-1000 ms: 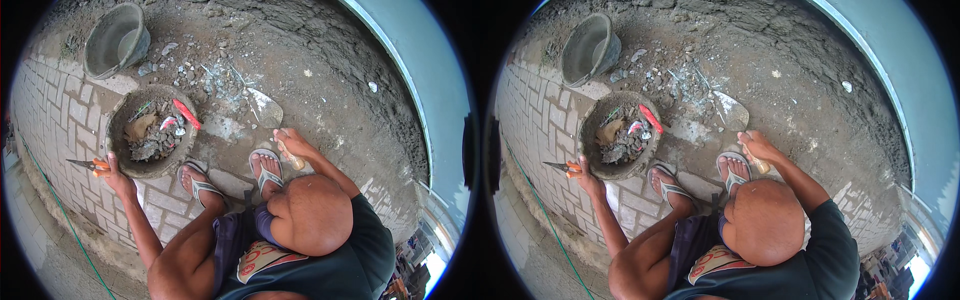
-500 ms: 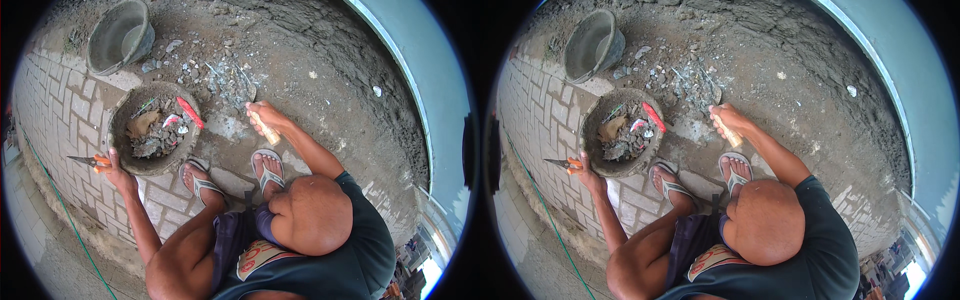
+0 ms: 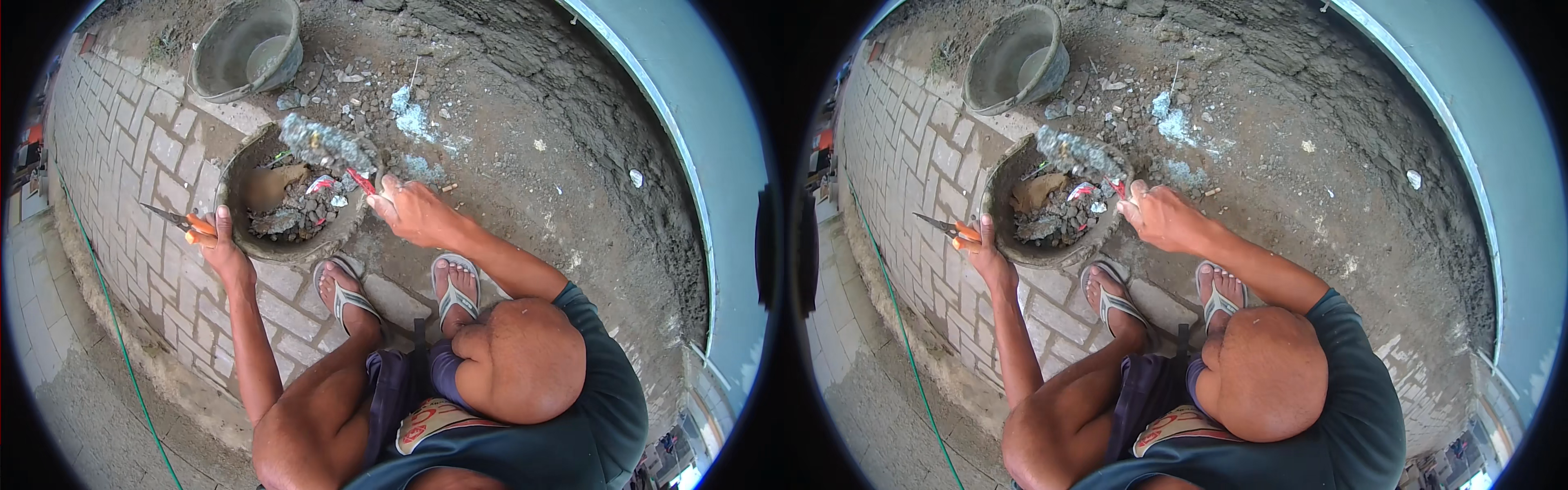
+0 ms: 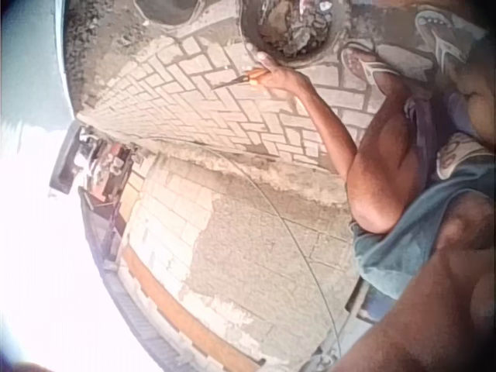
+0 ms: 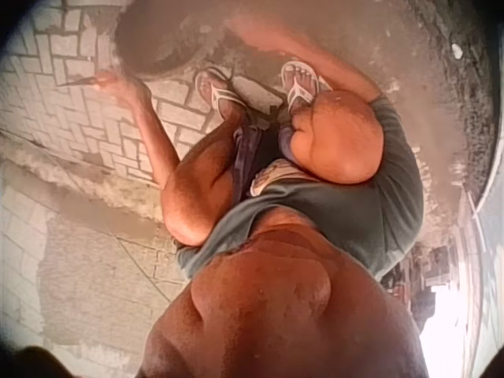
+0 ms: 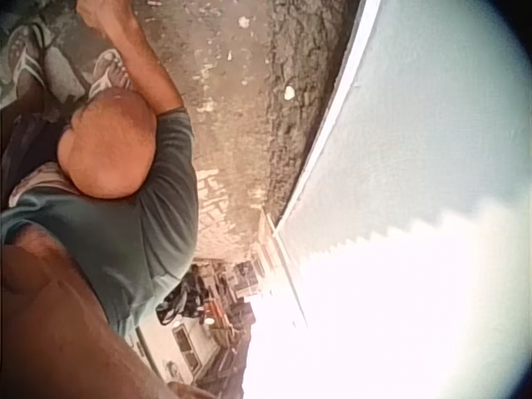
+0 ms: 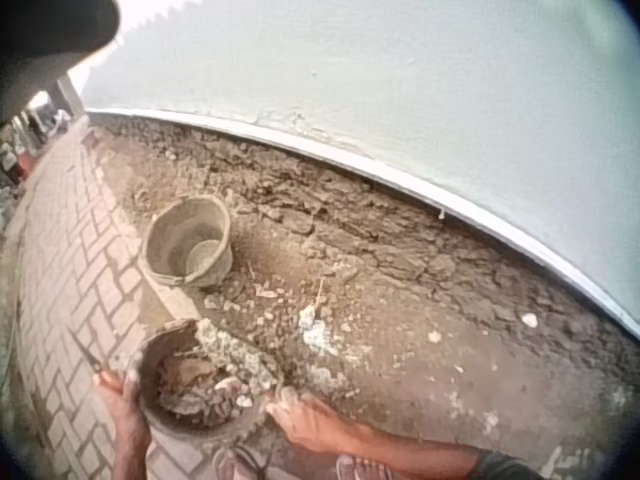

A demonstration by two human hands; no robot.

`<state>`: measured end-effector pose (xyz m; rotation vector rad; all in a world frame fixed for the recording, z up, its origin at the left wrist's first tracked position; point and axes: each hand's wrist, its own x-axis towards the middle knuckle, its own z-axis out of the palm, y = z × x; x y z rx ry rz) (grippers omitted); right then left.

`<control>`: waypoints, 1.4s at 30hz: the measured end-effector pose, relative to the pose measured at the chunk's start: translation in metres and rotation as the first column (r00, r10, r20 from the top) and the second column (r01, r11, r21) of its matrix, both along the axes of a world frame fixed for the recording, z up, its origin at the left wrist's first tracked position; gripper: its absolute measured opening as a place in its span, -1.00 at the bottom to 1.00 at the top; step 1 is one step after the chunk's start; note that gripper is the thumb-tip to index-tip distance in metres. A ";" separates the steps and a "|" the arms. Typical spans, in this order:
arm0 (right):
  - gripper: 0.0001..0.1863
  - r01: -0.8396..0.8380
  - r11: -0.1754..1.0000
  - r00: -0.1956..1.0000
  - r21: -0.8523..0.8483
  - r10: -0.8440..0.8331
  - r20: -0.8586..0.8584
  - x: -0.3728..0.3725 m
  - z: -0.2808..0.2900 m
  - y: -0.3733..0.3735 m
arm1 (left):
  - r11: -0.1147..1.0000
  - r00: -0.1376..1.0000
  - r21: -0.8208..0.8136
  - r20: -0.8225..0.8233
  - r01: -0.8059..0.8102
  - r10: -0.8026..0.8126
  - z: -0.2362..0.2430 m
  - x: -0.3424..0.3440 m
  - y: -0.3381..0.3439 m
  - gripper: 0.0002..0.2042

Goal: Applying mortar to the base of an outdoor wall using a trowel.

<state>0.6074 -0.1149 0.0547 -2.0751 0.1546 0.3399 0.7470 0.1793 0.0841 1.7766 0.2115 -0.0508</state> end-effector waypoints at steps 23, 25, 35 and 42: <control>-0.56 0.291 0.746 0.900 -0.599 -0.425 -0.092 -0.063 -0.072 -0.124 | 0.994 0.993 -0.064 -0.086 -0.088 0.082 0.009 -0.005 0.000 -0.22; -0.56 0.147 0.702 0.947 -0.697 -0.304 -0.106 -0.030 -0.084 -0.157 | 0.994 0.996 -0.067 -0.034 -0.089 0.087 0.008 -0.004 0.001 -0.36; -0.54 -0.115 0.810 0.978 -0.575 -0.011 -0.210 0.006 -0.051 -0.162 | 0.999 1.000 -0.039 -0.001 -0.025 0.025 -0.002 0.002 0.017 -0.72; -0.61 -0.129 0.721 0.963 -0.681 0.255 0.087 0.103 -0.084 -0.165 | 0.999 0.999 0.030 0.033 0.017 -0.018 0.002 -0.002 0.012 -0.76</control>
